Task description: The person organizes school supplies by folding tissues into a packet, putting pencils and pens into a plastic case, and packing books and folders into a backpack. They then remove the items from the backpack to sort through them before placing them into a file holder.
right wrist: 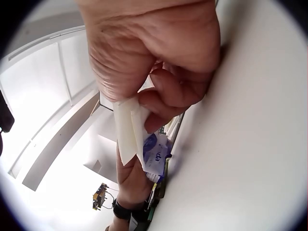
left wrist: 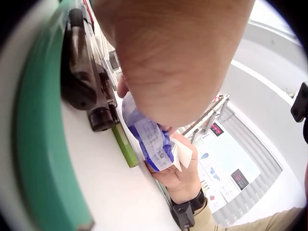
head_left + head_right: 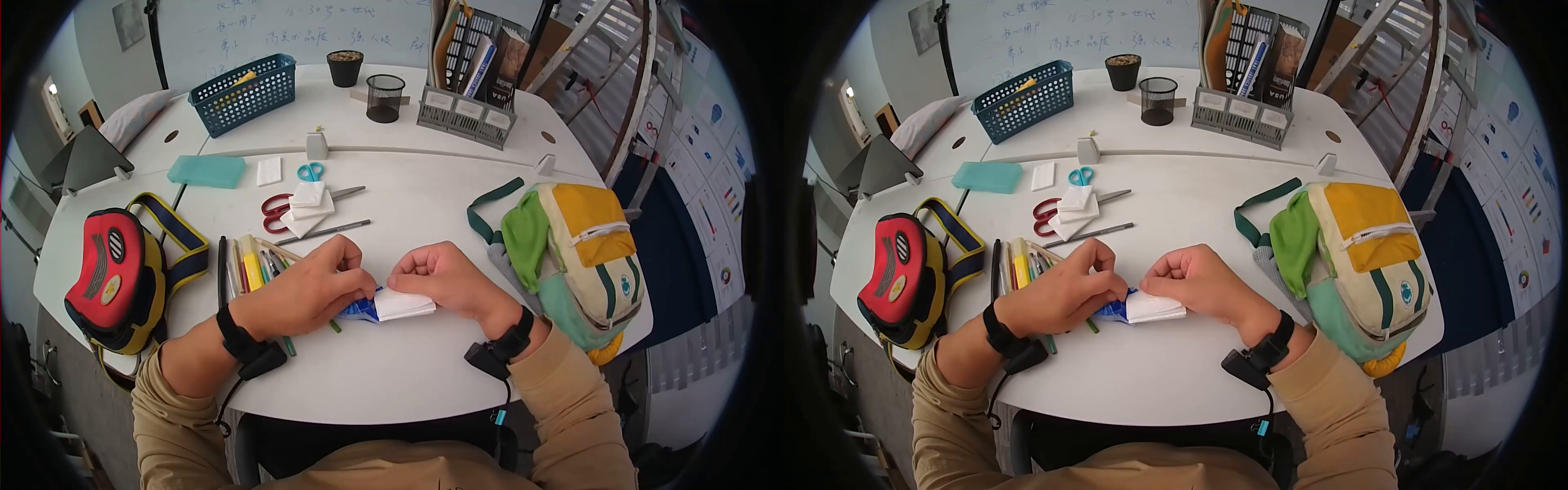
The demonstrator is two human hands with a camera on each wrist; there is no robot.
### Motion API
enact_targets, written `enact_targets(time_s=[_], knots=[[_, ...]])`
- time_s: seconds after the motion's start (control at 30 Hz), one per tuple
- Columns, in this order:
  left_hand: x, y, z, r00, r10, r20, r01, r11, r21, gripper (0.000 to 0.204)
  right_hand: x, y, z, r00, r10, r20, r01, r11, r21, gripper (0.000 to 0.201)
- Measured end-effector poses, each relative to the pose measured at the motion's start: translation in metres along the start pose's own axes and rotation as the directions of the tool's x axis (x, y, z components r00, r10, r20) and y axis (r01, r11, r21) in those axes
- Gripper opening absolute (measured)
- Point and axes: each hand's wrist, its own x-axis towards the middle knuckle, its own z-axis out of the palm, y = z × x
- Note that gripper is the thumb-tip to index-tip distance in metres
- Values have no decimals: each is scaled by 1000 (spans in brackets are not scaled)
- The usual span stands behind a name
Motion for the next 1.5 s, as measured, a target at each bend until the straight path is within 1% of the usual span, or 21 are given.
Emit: enact_targets(time_s=[0.07, 0.17, 0.27, 0.37, 0.47, 0.57, 0.67, 0.77, 0.87, 0.97, 1.07, 1.17, 1.27, 1.37, 1.47, 1.5], knots=[[0, 1, 0, 1000, 3, -8, -3, 1000, -1, 23, -1, -2, 0, 1000, 12, 9, -12, 1000, -16, 20], [-1, 0, -1, 1000, -15, -4, 15, 1000, -11, 21, -1, -3, 2, 999, -30, 44, 32, 999, -43, 18], [-2, -2, -5, 1000, -3, 8, 3, 1000, 0, 19, 2, 0, 6, 986, -147, -84, 151, 988, 34, 15], [-3, -2, -10, 1000, 7, 18, -6, 999, -47, 17, 4, 1, 2, 973, -147, -175, 173, 975, 140, 14], [-1, -1, -6, 998, -41, -37, 38, 996, -78, 17, 5, 3, -1, 983, -123, -136, 144, 978, 152, 15], [0, 6, -8, 990, -139, -23, 137, 987, -88, 17, 5, 3, 0, 990, -119, -76, 125, 990, 71, 16], [-1, 5, -6, 979, -201, -15, 198, 973, -117, 18, 5, 5, 1, 995, -96, -29, 96, 995, -19, 18], [-2, -1, -5, 993, -116, 24, 118, 986, -118, 20, 4, 3, 0, 997, -78, -15, 77, 995, -66, 19], [-2, -1, -5, 994, -96, 43, 101, 986, -132, 21, 3, 1, 0, 998, -65, -26, 62, 994, -93, 20], [-2, 1, -6, 994, -82, 67, 91, 985, -149, 19, 4, 5, 0, 997, -62, -40, 59, 995, -81, 21], [-2, 0, -4, 994, -2, 113, 27, 975, -220, 18, 0, -7, 3, 997, -25, -71, 15, 990, -140, 20], [-3, -3, 0, 990, 30, 136, 4, 968, -250, 16, 4, 4, 2, 992, -111, -62, 102, 986, -134, 24], [0, 3, -4, 991, 37, 128, -16, 987, -162, 16, 7, 10, 2, 980, -195, -35, 186, 966, -180, 24], [-1, 2, 0, 993, 35, 111, -19, 990, -143, 14, 6, 12, 5, 968, -239, -74, 213, 942, -259, 23], [0, 1, 3, 992, 61, 112, -47, 992, -120, 17, -5, -7, 16, 961, -242, -135, 175, 907, -384, 21], [0, 2, 2, 991, 61, 118, -47, 992, -117, 18, -7, -9, 19, 959, -237, -156, 167, 917, -361, 20]])
